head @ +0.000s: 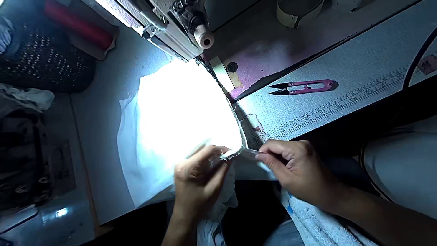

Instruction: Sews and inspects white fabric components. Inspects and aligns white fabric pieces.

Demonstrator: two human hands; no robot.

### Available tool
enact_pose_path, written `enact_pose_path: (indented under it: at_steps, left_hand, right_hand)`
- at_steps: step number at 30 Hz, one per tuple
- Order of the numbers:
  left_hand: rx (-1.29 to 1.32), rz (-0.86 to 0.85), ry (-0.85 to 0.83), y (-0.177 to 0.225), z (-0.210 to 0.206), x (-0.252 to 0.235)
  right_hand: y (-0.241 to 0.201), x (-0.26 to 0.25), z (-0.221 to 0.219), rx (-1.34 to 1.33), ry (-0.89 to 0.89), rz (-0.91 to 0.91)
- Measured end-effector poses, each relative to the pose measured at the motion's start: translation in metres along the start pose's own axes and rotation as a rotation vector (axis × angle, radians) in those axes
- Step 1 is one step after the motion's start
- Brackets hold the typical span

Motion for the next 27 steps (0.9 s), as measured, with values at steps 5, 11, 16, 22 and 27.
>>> enact_pose_path:
  at_steps: [5, 11, 16, 22, 27]
  left_hand:
    - [0.073, 0.096, 0.009, -0.013, 0.004, 0.0]
    - [-0.212, -0.03, -0.068, 0.01, 0.003, -0.008]
    - [-0.143, -0.036, -0.123, 0.007, -0.003, -0.018]
    - [0.115, 0.103, -0.061, -0.005, -0.005, -0.02]
    - [0.259, 0.146, -0.058, -0.011, -0.005, -0.018]
  right_hand:
    - [0.012, 0.011, 0.005, 0.107, 0.004, -0.023]
    - [-0.024, -0.005, 0.044, 0.498, 0.187, 0.179]
    - [0.001, -0.063, 0.077, 0.832, 0.198, 0.175]
    - [-0.014, -0.051, 0.075, 0.712, 0.24, 0.191]
    - [-0.03, 0.016, 0.004, -0.373, -0.253, -0.203]
Point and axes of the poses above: each hand's wrist, its own x-axis away from the middle knuckle, its own z-axis out of the back of the hand, y = z × x, the point moved 5 cm from there along -x, towards the middle knuckle, and after that the axes turned 7 degrees about -z, right-handed, at the moved point
